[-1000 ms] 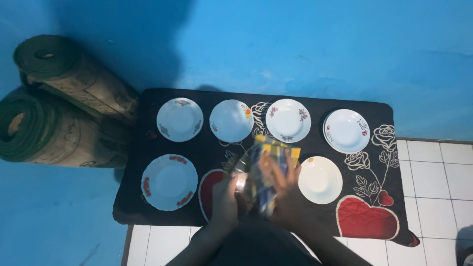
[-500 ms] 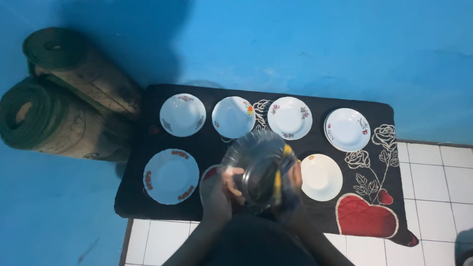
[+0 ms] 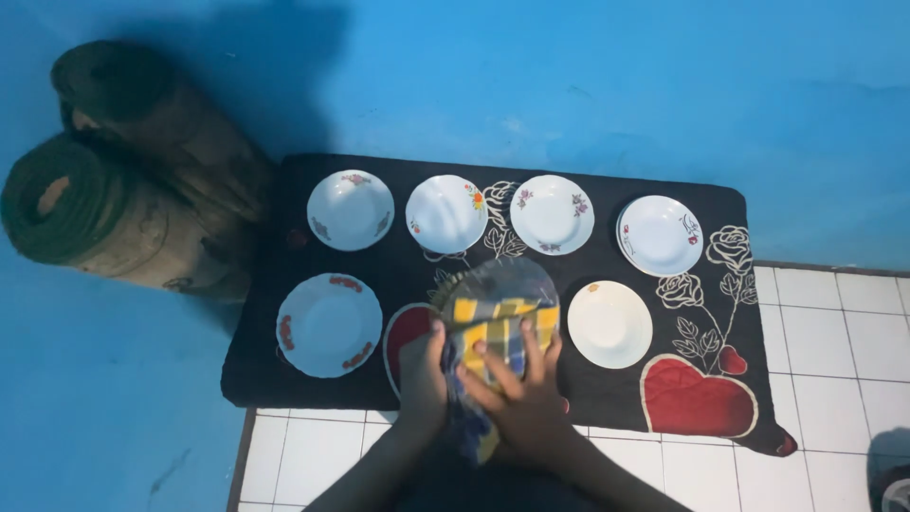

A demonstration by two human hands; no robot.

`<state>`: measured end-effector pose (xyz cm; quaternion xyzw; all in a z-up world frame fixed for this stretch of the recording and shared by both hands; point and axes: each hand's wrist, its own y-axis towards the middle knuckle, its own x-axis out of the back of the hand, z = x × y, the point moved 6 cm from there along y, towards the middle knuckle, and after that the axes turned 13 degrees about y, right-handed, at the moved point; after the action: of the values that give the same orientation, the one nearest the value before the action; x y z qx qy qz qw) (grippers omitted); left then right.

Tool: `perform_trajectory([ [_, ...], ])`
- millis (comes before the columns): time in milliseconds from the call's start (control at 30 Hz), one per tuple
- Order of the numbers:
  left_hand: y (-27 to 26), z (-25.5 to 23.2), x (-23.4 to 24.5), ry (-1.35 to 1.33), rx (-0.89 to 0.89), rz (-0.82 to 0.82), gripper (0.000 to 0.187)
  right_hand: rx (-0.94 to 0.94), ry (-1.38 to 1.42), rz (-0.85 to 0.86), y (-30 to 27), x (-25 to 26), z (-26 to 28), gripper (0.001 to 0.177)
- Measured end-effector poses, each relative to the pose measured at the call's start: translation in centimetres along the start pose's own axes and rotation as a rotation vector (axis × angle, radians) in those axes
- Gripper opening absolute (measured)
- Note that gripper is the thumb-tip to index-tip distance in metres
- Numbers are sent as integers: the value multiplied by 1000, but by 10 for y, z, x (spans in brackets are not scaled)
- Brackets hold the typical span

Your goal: Wiping and drying various plates using a cloth on a table.

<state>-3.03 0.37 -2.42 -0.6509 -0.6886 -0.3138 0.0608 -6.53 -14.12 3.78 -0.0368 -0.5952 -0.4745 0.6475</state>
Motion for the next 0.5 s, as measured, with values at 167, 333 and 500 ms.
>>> perform_trajectory([
  [167,-6,1,7,-303,276,33,57,-3,5,-89,-89,-52,-38,56],
  [333,-26,9,-8,-765,732,153,73,-183,96,-417,-95,-24,-61,59],
  [500,-34,-14,-7,-446,401,289,53,-751,1032,-478,-50,33,-67,73],
])
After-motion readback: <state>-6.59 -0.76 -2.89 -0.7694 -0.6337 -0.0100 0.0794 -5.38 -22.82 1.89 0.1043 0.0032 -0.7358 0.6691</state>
